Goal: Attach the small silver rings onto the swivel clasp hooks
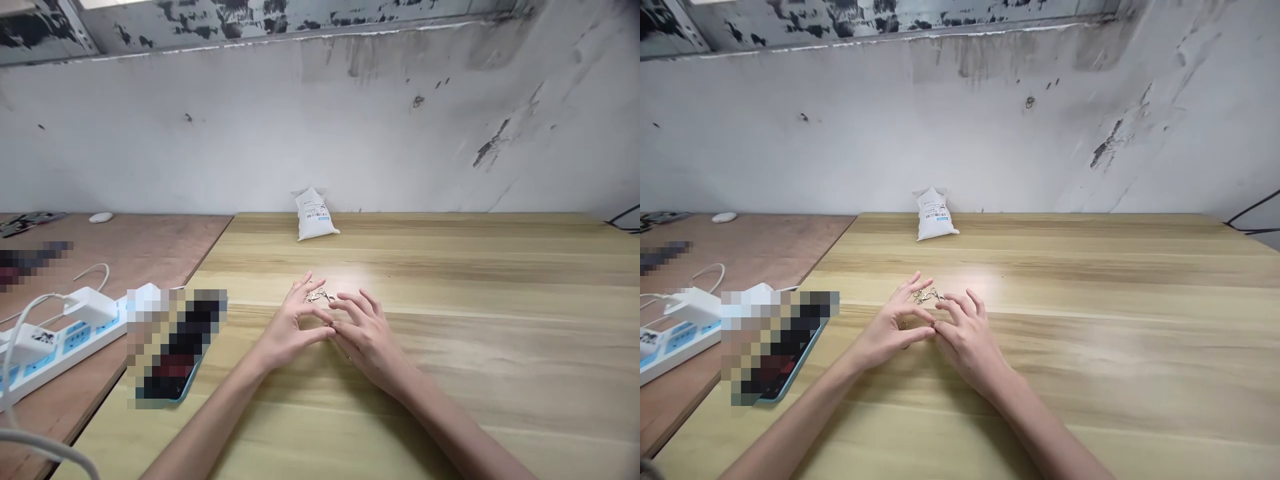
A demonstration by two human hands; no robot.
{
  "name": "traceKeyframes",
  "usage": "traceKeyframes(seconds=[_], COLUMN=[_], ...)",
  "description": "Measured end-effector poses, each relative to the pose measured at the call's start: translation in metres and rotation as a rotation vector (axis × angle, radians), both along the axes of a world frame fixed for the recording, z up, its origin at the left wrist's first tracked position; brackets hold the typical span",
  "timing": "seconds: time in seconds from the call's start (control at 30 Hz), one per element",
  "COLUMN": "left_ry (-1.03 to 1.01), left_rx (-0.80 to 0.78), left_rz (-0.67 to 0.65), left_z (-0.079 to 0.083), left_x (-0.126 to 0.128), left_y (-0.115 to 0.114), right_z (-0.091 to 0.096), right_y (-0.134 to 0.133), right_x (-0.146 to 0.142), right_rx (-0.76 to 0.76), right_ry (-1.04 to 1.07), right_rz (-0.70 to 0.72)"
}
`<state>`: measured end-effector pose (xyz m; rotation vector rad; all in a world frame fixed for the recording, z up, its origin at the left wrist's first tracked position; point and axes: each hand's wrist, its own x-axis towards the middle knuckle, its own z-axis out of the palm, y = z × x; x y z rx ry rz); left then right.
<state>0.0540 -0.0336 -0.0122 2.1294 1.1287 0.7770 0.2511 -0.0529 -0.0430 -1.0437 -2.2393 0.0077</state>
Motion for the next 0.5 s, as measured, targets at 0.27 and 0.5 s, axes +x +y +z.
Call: traceKeyframes(seconds=[0.27, 0.5], left_ry=[0.096, 0.356], left_rx=[0.085, 0.565], left_rz=[0.005, 0.03], left_z=[0.002, -0.001], left_x=[-0.007, 0.004], left_y=[0.006, -0.001], right_z=[0.005, 0.022], right_y=[0.003, -0.009], right_x=[0.005, -0.001], right_rx=[-0.073, -0.272], right_ry=[0.067, 0.088], right_rz=[0.035, 0.041])
